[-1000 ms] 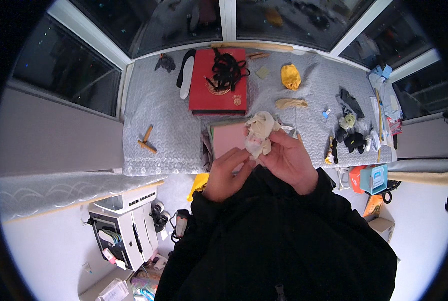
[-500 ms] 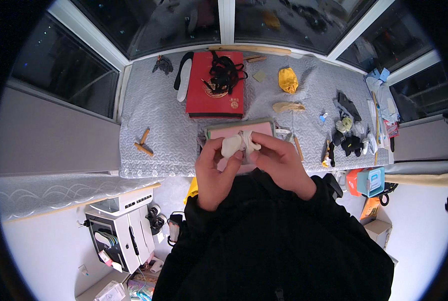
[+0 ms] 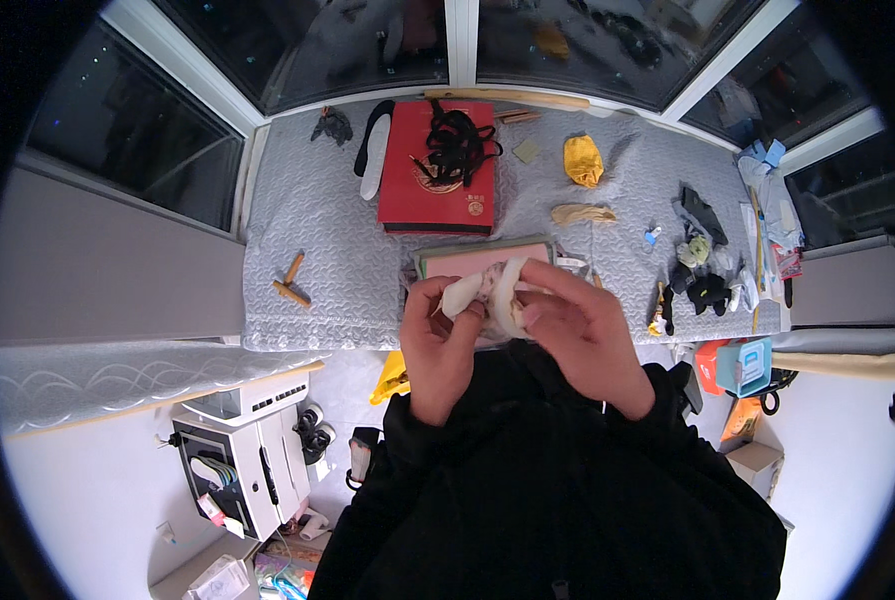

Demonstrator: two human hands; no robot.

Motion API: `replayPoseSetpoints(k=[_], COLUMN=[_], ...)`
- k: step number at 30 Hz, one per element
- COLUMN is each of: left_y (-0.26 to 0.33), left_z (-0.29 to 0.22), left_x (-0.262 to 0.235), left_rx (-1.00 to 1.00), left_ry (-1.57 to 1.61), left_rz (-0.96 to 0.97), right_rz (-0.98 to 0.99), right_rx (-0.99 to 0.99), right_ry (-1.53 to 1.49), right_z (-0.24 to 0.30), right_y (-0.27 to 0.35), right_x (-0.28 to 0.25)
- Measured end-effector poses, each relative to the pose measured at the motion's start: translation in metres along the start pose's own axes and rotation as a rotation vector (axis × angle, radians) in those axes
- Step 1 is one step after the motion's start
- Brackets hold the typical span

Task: The person assembles a wooden coat rack by inserting several dowels into a central pole. They then handle a pink box, a white cloth, and a black pouch, placing items on a cluttered table.

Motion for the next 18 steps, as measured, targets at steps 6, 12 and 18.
replayPoseSetpoints(k=[6,12,18], left_y=[-0.022,-0.007,-0.003], left_z=[-0.003,0.003,0.002], left_x=[-0.024,-0.008,-0.009], left_rx=[-0.091,-0.166,-0.204], left_ry=[0.201,0.182,0.181], left_rz=[-0.151,0.031,0.138], right_rz=[-0.252,0.006,0.035], right_rx=[0.000,-0.397,-0.460], right_ry=[0.138,0.482,0.451], right_z=[0.013,-0.012,-0.020], right_y=[-0.020,-0.004,-0.012], right_x=[-0.040,-0.004,-0.005])
Point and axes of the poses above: each hand's wrist, its own y-axis away from the middle knuckle, its own x-axis out of the palm, z = x × y, the point moved 3 cm from there along -y, towards the middle knuckle, and after that the axes turned 14 degrees about -z, right-handed, at the moved point
